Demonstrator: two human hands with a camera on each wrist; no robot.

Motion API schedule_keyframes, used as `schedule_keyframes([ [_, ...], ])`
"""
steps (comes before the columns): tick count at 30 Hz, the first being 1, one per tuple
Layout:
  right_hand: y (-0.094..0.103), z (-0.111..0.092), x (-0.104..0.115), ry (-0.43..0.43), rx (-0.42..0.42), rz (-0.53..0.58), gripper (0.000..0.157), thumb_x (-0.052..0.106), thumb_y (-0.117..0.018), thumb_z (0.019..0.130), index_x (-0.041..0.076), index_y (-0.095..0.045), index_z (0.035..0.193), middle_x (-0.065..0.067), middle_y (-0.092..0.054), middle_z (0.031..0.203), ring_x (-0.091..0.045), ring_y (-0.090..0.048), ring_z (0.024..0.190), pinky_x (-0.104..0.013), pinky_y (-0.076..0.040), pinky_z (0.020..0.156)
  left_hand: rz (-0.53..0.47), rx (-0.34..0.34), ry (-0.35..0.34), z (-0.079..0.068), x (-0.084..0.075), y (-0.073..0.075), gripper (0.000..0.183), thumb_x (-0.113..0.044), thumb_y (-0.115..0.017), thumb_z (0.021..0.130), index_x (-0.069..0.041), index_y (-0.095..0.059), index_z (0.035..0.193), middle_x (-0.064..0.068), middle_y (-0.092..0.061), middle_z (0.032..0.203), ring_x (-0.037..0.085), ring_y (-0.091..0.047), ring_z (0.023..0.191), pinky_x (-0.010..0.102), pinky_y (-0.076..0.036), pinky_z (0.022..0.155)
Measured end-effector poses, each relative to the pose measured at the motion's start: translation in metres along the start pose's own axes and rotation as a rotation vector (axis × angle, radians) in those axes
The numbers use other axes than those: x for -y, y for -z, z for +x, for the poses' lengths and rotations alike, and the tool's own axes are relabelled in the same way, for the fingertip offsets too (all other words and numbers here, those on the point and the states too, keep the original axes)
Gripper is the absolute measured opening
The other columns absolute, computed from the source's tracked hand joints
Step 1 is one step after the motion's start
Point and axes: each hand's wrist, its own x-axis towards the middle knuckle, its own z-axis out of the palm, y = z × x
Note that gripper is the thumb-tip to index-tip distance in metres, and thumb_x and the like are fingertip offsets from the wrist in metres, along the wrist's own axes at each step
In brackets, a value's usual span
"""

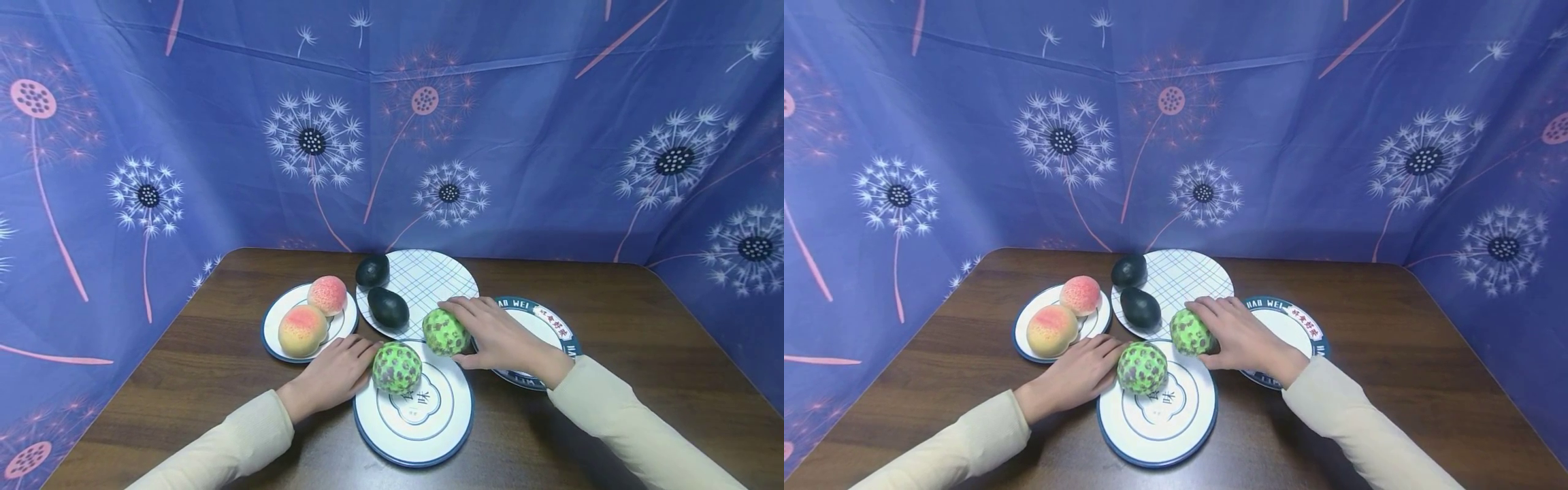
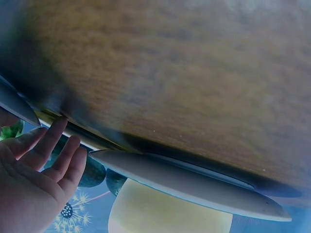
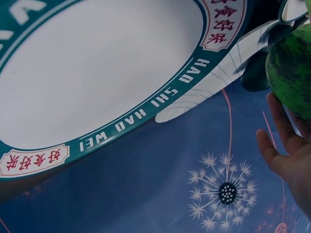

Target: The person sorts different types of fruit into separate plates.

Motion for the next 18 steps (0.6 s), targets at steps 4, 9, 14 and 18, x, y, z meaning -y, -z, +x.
schedule_keyframes([
  [4,0.000,-0.006,0.002,0.025,0.002,0.002,0.083,0.049,-0.074,0.067,0.017,-0.040,0.135,-0.002,-0.049,0.131,-0.020,-0.048,0.117,-0.045,-0.037,0.100,0.001,-0.001,-0.001,0.000,0.000,0.000,0.049,-0.035,-0.050,0.091,-0.012,-0.045,0.134,0.002,-0.056,0.124,0.018,-0.050,0.115,0.036,-0.043,0.098],
  [9,0.000,-0.012,0.004,0.060,0.007,-0.005,0.082,0.050,-0.073,0.066,0.017,-0.041,0.134,0.001,-0.049,0.130,-0.017,-0.049,0.115,-0.041,-0.038,0.098,0.004,-0.003,0.000,0.000,-0.001,-0.001,0.049,-0.035,-0.050,0.091,-0.012,-0.045,0.134,0.002,-0.057,0.124,0.018,-0.050,0.115,0.036,-0.043,0.098],
  [14,0.000,-0.019,0.007,0.107,0.000,0.008,0.083,0.050,-0.075,0.065,0.018,-0.042,0.134,0.002,-0.048,0.131,-0.017,-0.048,0.114,-0.041,-0.039,0.097,0.009,-0.005,0.003,0.000,-0.001,-0.002,0.048,-0.035,-0.049,0.091,-0.012,-0.046,0.133,0.003,-0.056,0.124,0.018,-0.050,0.115,0.036,-0.043,0.098],
  [18,-0.002,-0.024,0.011,0.129,0.012,0.032,0.082,0.050,-0.075,0.065,0.020,-0.042,0.133,0.004,-0.048,0.131,-0.017,-0.046,0.116,-0.044,-0.038,0.099,0.017,-0.013,0.001,0.000,0.000,-0.001,0.048,-0.035,-0.049,0.091,-0.011,-0.046,0.133,0.003,-0.056,0.124,0.019,-0.051,0.115,0.036,-0.044,0.097],
])
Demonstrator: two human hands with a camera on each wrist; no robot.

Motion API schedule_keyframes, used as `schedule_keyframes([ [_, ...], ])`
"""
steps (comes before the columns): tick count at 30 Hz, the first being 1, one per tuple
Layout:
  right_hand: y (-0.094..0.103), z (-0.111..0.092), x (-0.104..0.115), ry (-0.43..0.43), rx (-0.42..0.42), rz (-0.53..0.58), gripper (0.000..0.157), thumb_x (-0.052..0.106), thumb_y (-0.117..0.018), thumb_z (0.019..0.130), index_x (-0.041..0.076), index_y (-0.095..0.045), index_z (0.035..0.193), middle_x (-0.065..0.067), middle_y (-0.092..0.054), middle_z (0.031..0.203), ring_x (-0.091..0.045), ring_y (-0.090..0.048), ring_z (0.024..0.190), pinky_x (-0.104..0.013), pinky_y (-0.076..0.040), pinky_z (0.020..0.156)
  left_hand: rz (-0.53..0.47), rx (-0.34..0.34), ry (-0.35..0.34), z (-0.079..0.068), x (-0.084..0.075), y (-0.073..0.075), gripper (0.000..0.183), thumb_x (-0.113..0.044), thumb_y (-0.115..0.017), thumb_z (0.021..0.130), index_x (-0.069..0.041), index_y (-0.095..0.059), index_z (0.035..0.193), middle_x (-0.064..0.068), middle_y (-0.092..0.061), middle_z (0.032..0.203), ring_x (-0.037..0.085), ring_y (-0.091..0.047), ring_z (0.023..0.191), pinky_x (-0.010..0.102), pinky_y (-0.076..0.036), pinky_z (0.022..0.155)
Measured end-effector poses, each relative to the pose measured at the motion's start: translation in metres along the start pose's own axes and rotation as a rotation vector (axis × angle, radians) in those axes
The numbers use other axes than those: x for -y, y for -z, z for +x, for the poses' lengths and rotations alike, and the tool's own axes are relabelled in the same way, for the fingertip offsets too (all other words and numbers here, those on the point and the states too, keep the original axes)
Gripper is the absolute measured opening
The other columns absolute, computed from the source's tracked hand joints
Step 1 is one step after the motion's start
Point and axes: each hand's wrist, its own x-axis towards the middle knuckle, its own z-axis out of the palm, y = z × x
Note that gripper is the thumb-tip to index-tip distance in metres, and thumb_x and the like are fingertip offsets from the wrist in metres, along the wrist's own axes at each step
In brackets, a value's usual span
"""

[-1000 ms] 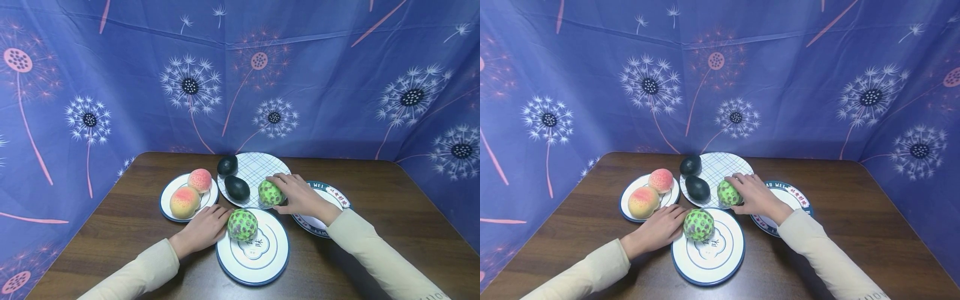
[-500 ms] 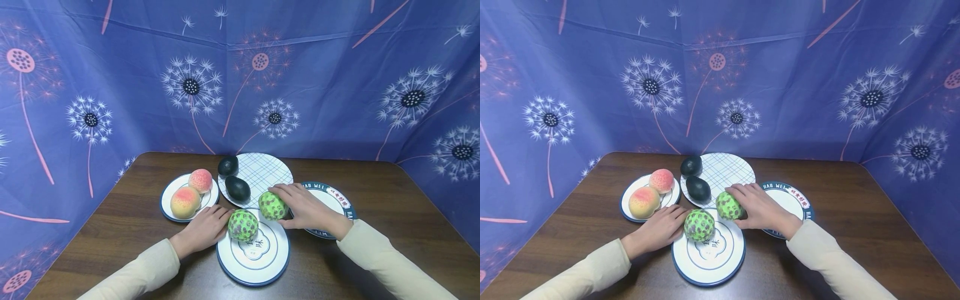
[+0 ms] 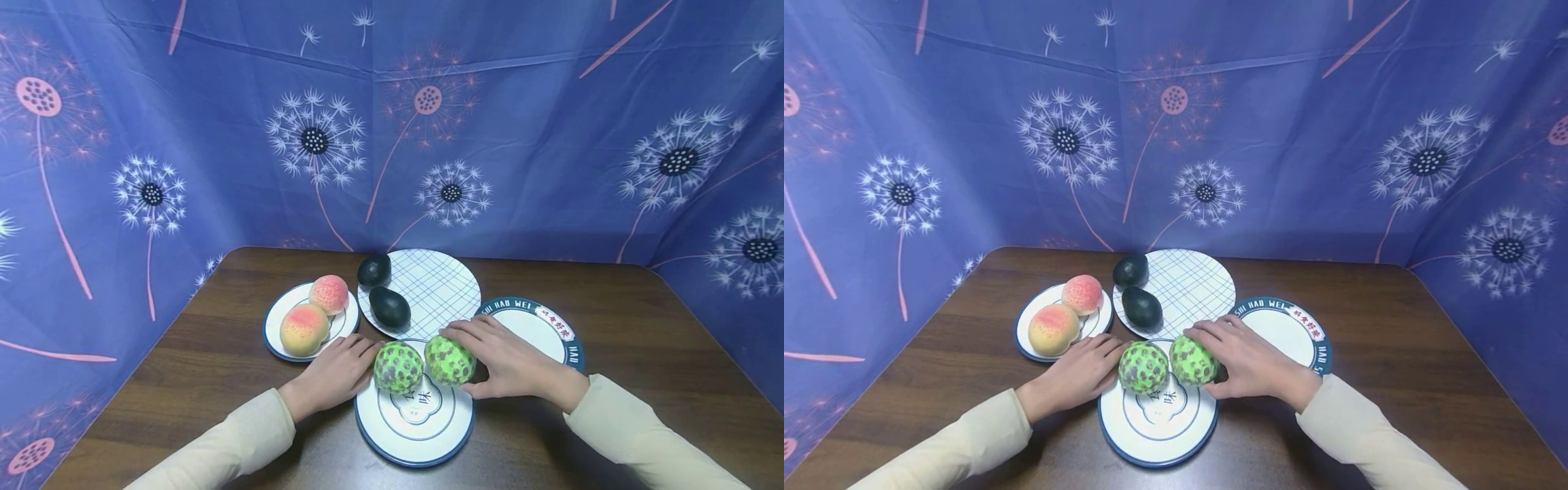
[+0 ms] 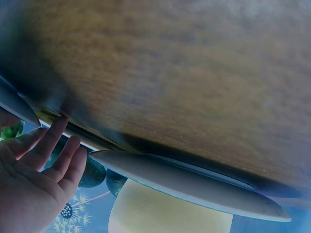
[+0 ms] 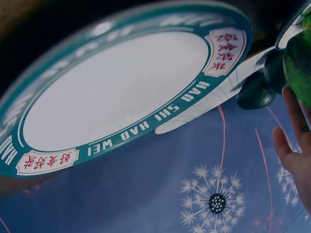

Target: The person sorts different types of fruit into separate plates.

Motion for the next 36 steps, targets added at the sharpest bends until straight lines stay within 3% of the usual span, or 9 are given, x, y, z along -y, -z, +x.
schedule_keyframes([
  [7,-0.003,-0.007,0.007,0.002,0.032,0.043,0.082,0.050,-0.075,0.065,0.020,-0.043,0.133,0.006,-0.049,0.130,-0.016,-0.045,0.118,-0.043,-0.038,0.101,0.003,-0.024,-0.016,0.000,0.000,0.001,0.047,-0.034,-0.051,0.090,-0.011,-0.048,0.131,0.003,-0.057,0.122,0.019,-0.052,0.113,0.036,-0.045,0.094],
  [13,-0.004,-0.012,0.009,0.026,0.033,0.056,0.082,0.050,-0.075,0.064,0.023,-0.042,0.134,0.007,-0.048,0.130,-0.015,-0.044,0.118,-0.042,-0.041,0.098,-0.021,0.015,0.001,0.000,0.000,0.002,0.048,-0.035,-0.050,0.091,-0.012,-0.046,0.133,0.003,-0.056,0.124,0.019,-0.050,0.115,0.037,-0.044,0.097],
  [27,-0.010,-0.014,0.015,0.171,-0.021,0.063,0.079,0.051,-0.074,0.066,0.019,-0.044,0.132,0.006,-0.049,0.129,-0.012,-0.046,0.117,-0.041,-0.040,0.098,-0.030,0.028,0.009,0.001,0.000,0.001,0.048,-0.035,-0.049,0.091,-0.012,-0.045,0.134,0.003,-0.055,0.125,0.019,-0.049,0.117,0.037,-0.043,0.098],
  [36,-0.012,-0.014,0.019,0.186,-0.003,0.090,0.077,0.051,-0.072,0.068,0.022,-0.043,0.132,0.008,-0.049,0.129,-0.011,-0.045,0.118,-0.041,-0.042,0.096,-0.031,0.036,0.010,0.001,0.000,0.002,0.048,-0.035,-0.049,0.092,-0.012,-0.045,0.134,0.003,-0.055,0.125,0.019,-0.049,0.117,0.037,-0.043,0.098],
])
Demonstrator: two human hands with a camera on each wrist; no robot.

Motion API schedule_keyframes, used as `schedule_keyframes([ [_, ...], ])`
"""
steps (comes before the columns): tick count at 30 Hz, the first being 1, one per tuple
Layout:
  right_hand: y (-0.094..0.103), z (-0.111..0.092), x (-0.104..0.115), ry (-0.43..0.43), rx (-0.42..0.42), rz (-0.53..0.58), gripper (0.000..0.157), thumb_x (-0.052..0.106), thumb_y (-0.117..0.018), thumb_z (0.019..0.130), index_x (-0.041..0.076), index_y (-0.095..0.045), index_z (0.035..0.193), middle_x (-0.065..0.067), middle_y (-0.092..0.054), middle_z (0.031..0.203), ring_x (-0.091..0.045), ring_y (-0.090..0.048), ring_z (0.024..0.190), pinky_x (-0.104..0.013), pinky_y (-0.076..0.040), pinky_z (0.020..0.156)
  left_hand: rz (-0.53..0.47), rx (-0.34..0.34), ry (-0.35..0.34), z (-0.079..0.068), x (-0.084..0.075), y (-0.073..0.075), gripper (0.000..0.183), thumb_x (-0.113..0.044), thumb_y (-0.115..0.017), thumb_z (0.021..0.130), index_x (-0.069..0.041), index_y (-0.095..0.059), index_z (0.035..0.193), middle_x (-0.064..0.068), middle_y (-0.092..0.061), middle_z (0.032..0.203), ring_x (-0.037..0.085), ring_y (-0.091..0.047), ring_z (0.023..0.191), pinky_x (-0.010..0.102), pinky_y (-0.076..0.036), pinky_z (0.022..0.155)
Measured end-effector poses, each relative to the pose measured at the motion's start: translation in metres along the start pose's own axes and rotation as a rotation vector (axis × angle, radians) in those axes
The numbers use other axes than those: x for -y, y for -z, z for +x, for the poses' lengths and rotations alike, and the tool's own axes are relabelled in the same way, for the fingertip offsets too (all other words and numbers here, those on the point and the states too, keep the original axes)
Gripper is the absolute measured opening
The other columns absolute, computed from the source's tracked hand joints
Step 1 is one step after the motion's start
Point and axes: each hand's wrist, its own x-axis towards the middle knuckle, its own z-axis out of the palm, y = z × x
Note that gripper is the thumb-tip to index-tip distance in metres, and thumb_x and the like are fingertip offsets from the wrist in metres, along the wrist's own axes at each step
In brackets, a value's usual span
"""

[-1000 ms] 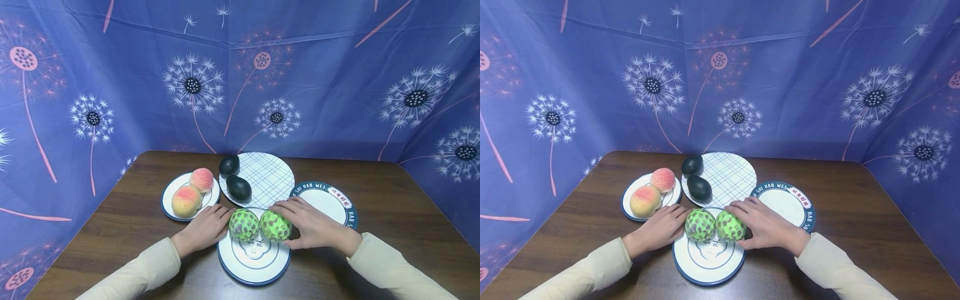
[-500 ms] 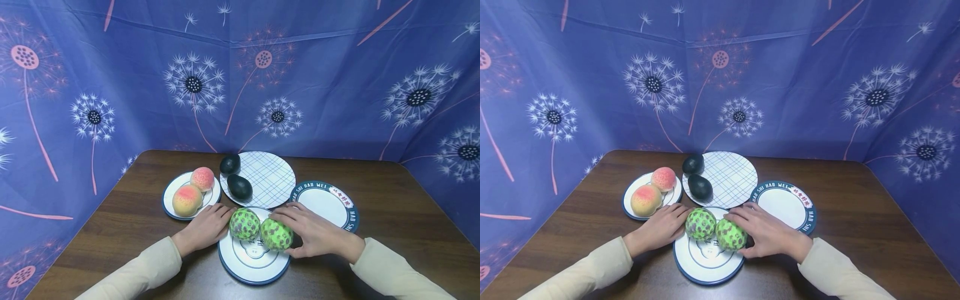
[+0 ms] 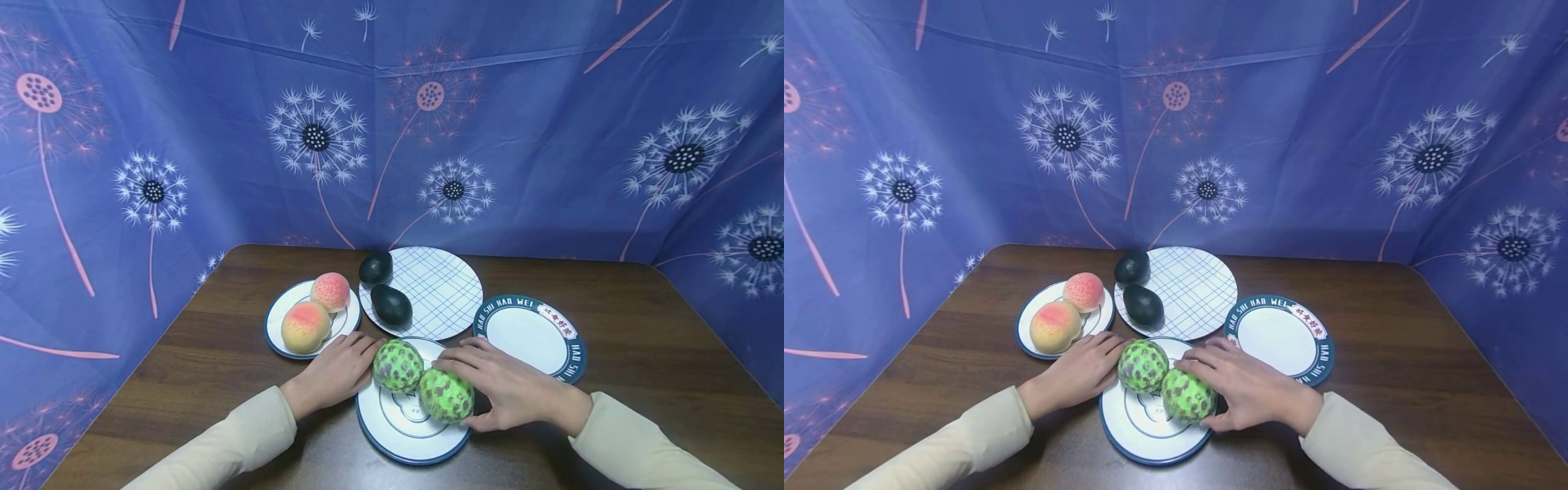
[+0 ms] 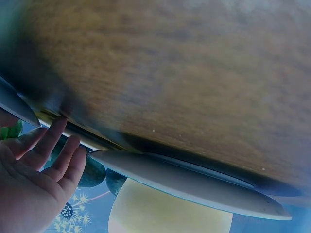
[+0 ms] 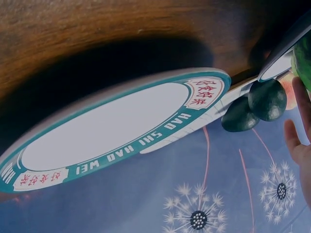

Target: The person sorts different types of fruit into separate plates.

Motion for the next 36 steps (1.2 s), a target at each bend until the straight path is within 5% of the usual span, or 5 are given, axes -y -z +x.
schedule_keyframes([
  [25,-0.0026,-0.0027,0.0047,0.005,0.053,0.016,0.079,0.054,-0.068,0.072,0.027,-0.034,0.138,0.009,-0.045,0.133,-0.014,-0.044,0.119,-0.046,-0.044,0.094,-0.005,-0.007,0.004,0.0001,0.0001,0.0010,0.048,-0.036,-0.049,0.092,-0.012,-0.045,0.134,0.002,-0.056,0.124,0.018,-0.049,0.115,0.036,-0.043,0.098],
  [36,0.0014,-0.0089,-0.0007,-0.055,0.085,0.004,0.079,0.057,-0.067,0.071,0.028,-0.035,0.138,0.010,-0.046,0.133,-0.012,-0.044,0.119,-0.046,-0.042,0.097,0.012,-0.005,0.000,0.0003,0.0005,0.0023,0.047,-0.035,-0.050,0.092,-0.012,-0.046,0.133,0.002,-0.056,0.124,0.019,-0.049,0.115,0.037,-0.043,0.098],
])
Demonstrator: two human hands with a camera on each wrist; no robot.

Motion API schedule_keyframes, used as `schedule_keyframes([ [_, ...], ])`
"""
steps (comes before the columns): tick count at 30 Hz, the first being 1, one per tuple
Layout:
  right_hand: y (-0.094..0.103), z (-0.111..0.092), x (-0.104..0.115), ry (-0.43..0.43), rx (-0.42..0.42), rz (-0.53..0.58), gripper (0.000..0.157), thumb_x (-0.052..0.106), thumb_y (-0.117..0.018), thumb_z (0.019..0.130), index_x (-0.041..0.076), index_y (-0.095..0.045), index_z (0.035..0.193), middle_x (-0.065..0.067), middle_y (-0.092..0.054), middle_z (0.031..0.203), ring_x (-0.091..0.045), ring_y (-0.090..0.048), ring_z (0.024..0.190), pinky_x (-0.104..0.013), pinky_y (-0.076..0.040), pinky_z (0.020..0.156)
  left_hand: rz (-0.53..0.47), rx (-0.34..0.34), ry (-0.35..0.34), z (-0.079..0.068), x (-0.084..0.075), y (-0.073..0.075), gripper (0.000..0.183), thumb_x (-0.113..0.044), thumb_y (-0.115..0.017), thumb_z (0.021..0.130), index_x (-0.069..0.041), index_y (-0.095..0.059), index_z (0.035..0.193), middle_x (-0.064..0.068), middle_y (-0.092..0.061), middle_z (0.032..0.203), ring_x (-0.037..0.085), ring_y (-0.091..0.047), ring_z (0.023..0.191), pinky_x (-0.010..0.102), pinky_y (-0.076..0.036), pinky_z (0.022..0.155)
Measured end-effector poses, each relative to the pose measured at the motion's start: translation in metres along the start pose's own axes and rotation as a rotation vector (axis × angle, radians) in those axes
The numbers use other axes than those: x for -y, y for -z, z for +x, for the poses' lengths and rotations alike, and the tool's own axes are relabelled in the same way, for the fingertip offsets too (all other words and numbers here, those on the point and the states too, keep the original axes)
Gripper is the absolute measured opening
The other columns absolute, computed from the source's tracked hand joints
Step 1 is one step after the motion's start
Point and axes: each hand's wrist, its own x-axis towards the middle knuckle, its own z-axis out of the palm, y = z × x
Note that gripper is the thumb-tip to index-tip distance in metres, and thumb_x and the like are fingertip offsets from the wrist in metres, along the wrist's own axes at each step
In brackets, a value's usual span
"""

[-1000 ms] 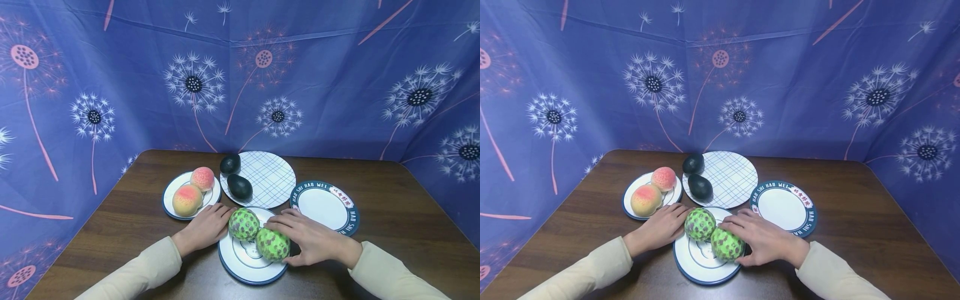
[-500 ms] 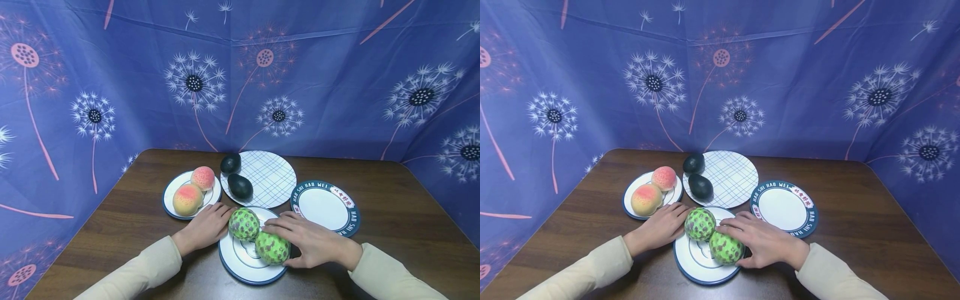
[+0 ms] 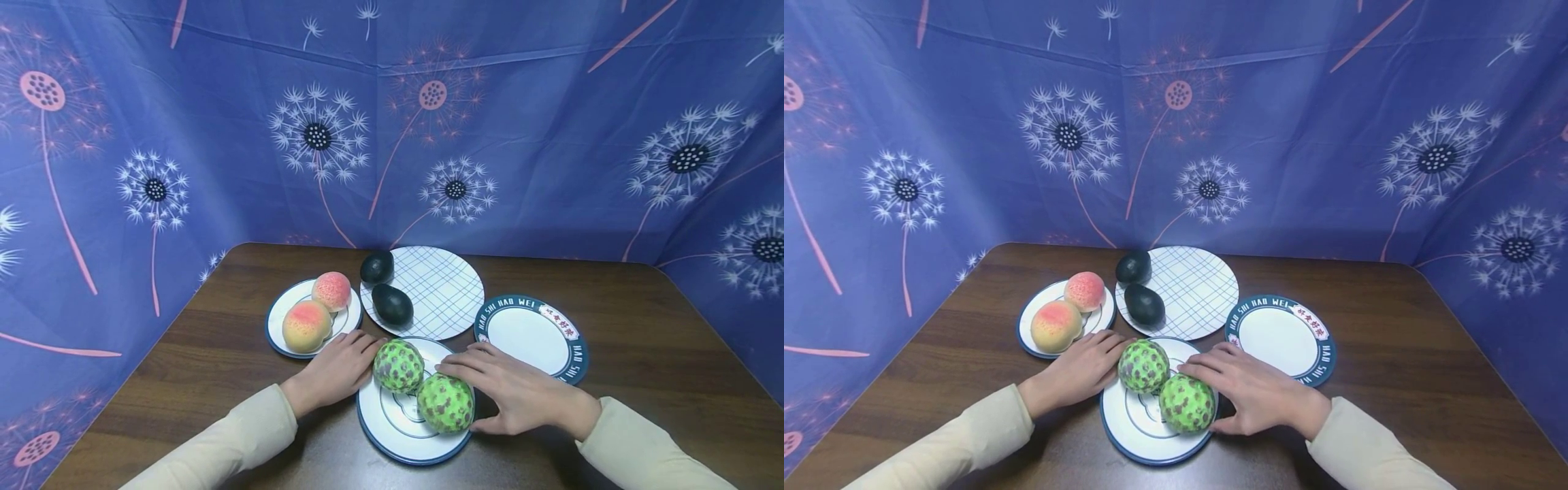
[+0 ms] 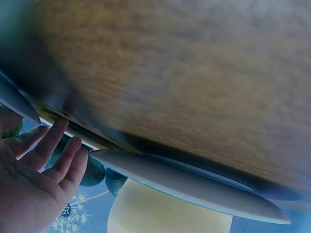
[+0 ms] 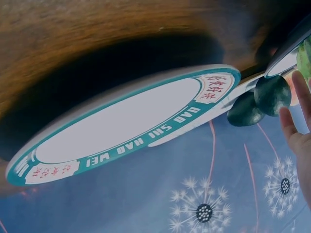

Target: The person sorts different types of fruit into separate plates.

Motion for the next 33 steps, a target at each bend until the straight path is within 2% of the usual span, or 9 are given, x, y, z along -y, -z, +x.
schedule_keyframes([
  [5,0.003,-0.004,-0.005,-0.042,0.012,0.000,0.080,0.055,-0.070,0.070,0.029,-0.036,0.137,0.010,-0.045,0.134,-0.013,-0.044,0.120,-0.046,-0.041,0.098,-0.003,0.003,0.002,0.001,0.001,0.002,0.047,-0.035,-0.050,0.092,-0.013,-0.045,0.134,0.002,-0.055,0.125,0.019,-0.049,0.116,0.038,-0.043,0.098],
  [10,0.005,-0.010,-0.011,-0.076,-0.009,-0.011,0.076,0.045,-0.072,0.072,0.028,-0.037,0.136,0.009,-0.044,0.136,-0.014,-0.043,0.121,-0.044,-0.041,0.098,-0.017,-0.031,0.000,0.001,0.003,0.005,0.047,-0.034,-0.052,0.091,-0.015,-0.045,0.134,0.002,-0.055,0.126,0.019,-0.050,0.115,0.038,-0.045,0.096],
  [16,0.006,-0.017,-0.022,-0.098,-0.083,-0.067,0.064,0.032,-0.067,0.078,0.024,-0.040,0.135,0.006,-0.046,0.134,-0.012,-0.045,0.119,-0.041,-0.041,0.096,-0.002,-0.106,-0.022,0.003,0.006,0.010,0.046,-0.029,-0.054,0.090,-0.014,-0.047,0.133,0.002,-0.057,0.124,0.019,-0.052,0.112,0.037,-0.047,0.093],
  [21,0.008,-0.023,-0.034,-0.118,-0.160,-0.104,0.056,0.024,-0.067,0.079,0.018,-0.048,0.130,0.003,-0.050,0.131,-0.014,-0.047,0.117,-0.039,-0.040,0.094,0.016,-0.129,-0.015,0.007,0.007,0.014,0.049,-0.030,-0.060,0.086,-0.016,-0.048,0.132,0.002,-0.058,0.123,0.019,-0.053,0.111,0.036,-0.047,0.093],
  [29,0.011,-0.037,-0.055,-0.298,-0.166,-0.127,0.048,0.023,-0.066,0.081,0.013,-0.052,0.126,-0.002,-0.054,0.125,-0.024,-0.049,0.116,-0.052,-0.039,0.095,0.023,-0.177,-0.014,0.014,0.010,0.022,0.052,-0.026,-0.064,0.083,-0.016,-0.048,0.132,0.002,-0.058,0.121,0.018,-0.053,0.110,0.036,-0.046,0.095],
  [33,0.014,-0.045,-0.065,-0.347,-0.173,-0.138,0.046,0.020,-0.067,0.081,0.011,-0.053,0.124,-0.006,-0.055,0.124,-0.028,-0.048,0.116,-0.056,-0.037,0.095,0.026,-0.202,-0.007,0.019,0.010,0.026,0.054,-0.025,-0.065,0.083,-0.016,-0.047,0.132,0.003,-0.058,0.122,0.018,-0.053,0.112,0.036,-0.046,0.095],
])
